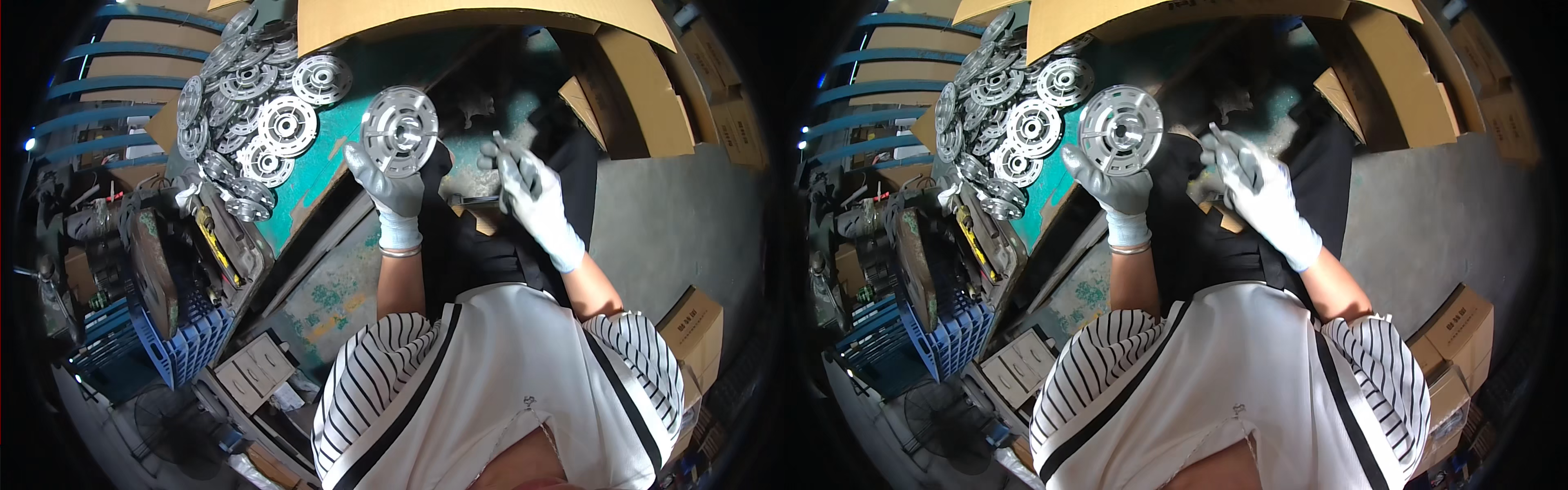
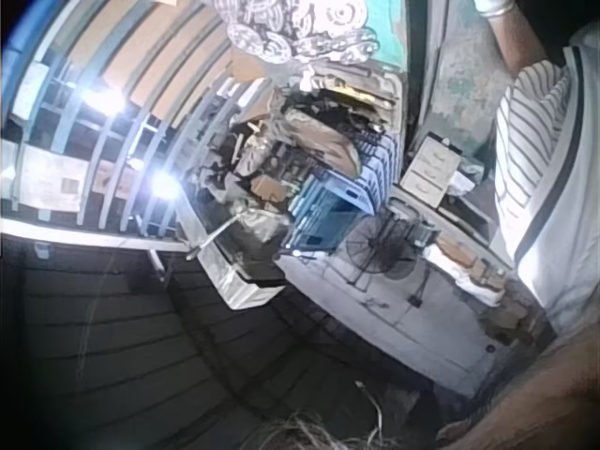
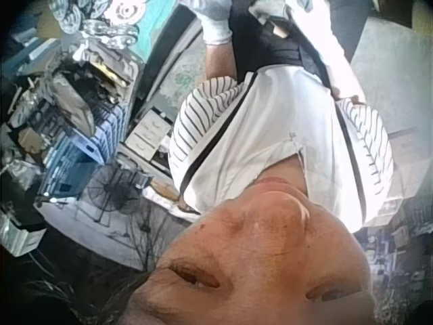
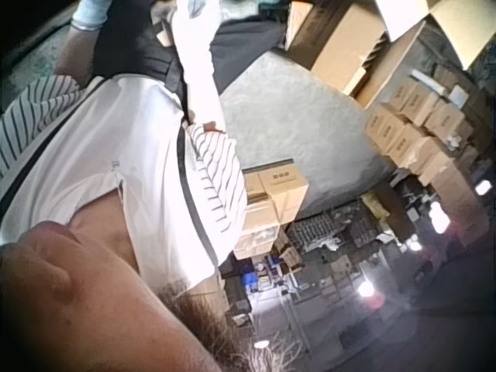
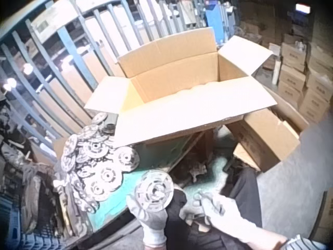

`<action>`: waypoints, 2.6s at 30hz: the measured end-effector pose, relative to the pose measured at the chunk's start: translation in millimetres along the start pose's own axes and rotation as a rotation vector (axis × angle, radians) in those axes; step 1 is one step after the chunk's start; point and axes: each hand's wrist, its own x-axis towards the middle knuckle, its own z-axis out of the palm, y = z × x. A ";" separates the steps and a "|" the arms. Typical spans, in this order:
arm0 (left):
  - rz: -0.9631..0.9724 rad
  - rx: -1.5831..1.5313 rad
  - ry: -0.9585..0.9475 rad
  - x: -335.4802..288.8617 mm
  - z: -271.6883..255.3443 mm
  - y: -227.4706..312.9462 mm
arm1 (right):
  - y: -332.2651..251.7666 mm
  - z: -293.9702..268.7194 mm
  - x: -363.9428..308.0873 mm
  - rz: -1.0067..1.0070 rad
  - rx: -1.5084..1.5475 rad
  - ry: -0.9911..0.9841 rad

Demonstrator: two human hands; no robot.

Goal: Picking up circular metal parts from a pile, inspecting them with a small tool, and placing them into a cardboard box.

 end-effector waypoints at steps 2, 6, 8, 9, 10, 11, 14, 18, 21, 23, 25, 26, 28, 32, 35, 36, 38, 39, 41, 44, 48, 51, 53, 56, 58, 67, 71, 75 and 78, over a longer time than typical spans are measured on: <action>-0.504 -0.793 -0.059 0.8 -4.6 7.6 | 1.5 5.7 15.5 -0.073 0.091 0.046; -0.541 -0.792 -0.086 -5.9 2.4 -0.5 | -0.6 5.3 44.5 -0.186 0.114 0.028; -0.586 -0.865 -0.129 -5.9 1.7 10.6 | -8.5 1.2 47.2 0.223 0.301 -0.152; -0.607 -1.055 -0.177 -7.5 1.7 9.3 | -8.2 0.4 46.8 0.222 0.302 -0.148; -0.619 -1.243 -0.217 -9.3 -1.7 8.3 | -9.5 2.3 44.7 0.278 0.418 -0.153; -0.628 -1.430 -0.258 -11.3 -4.4 6.0 | -10.6 4.1 41.7 0.336 0.534 -0.157; -0.175 0.163 -0.224 -35.1 -0.6 -21.0 | -9.0 13.9 32.3 0.428 0.744 -0.133; -0.227 -0.092 -0.253 -24.9 15.7 -1.4 | -18.4 17.8 20.5 0.400 0.628 -0.189; -0.443 -0.573 -0.190 -13.8 17.4 4.4 | -28.9 12.6 11.8 0.278 0.337 -0.185; -0.651 -1.081 -0.114 -9.0 15.9 16.8 | -22.5 4.9 7.0 0.213 0.113 -0.209; -0.251 -0.444 -0.189 -7.8 17.6 5.3 | -24.4 2.9 6.0 0.120 -0.158 -0.270; 0.150 0.198 -0.244 -7.4 17.6 2.0 | -22.1 4.0 6.2 0.122 -0.160 -0.270; -0.295 -0.451 -0.082 -7.2 20.6 18.9 | -16.4 6.5 7.9 -0.050 -0.353 -0.251; 0.211 0.270 -0.273 -8.3 10.3 -0.3 | -16.9 9.8 7.4 -0.018 -0.336 -0.225; -0.575 -0.718 0.016 -11.3 22.2 18.9 | -4.6 9.8 7.9 -0.142 -0.535 -0.201; -0.576 -0.717 0.017 -14.8 20.0 6.0 | -4.4 9.3 7.2 -0.103 -0.440 -0.200; 0.210 0.292 -0.149 -19.6 11.5 -23.8 | -7.2 10.4 5.6 -0.067 -0.349 -0.203; 0.209 0.292 -0.146 -23.2 10.4 -27.8 | -9.4 10.0 4.5 -0.007 -0.338 -0.188; 0.207 0.303 -0.183 -20.2 11.4 -14.2 | -11.3 8.1 3.5 0.055 -0.330 -0.168; -0.317 -0.289 -0.220 -17.4 11.9 12.5 | -9.0 6.0 1.7 0.033 -0.384 -0.195; -0.663 -1.409 -0.160 -11.7 7.8 6.1 | -2.2 2.9 -3.5 0.043 -0.241 -0.192; -0.775 -1.388 0.011 -11.7 11.6 8.1 | 1.4 2.4 -6.1 0.084 -0.112 -0.184; -0.776 -1.241 -0.001 -8.5 12.3 17.2 | -3.7 4.1 -6.9 0.004 -0.065 -0.163; -0.600 -1.622 -0.392 -13.2 1.7 -9.4 | -16.0 6.5 -10.4 0.195 0.087 -0.201; -0.576 -1.440 -0.329 -18.5 1.7 -14.6 | -18.5 9.6 -12.8 0.221 0.307 -0.154; 0.429 0.565 -0.056 -12.1 -2.8 -0.8 | -36.3 8.1 -18.4 0.211 0.185 -0.213; 0.516 0.666 -0.060 -6.1 -6.8 5.8 | -39.2 10.4 -18.7 0.246 0.144 -0.205; 0.492 0.706 -0.052 -6.1 -9.5 6.5 | -39.6 13.6 -17.2 0.217 0.188 -0.205; 0.508 0.746 -0.057 -9.4 -11.4 1.1 | -41.3 13.8 -15.8 0.257 0.200 -0.216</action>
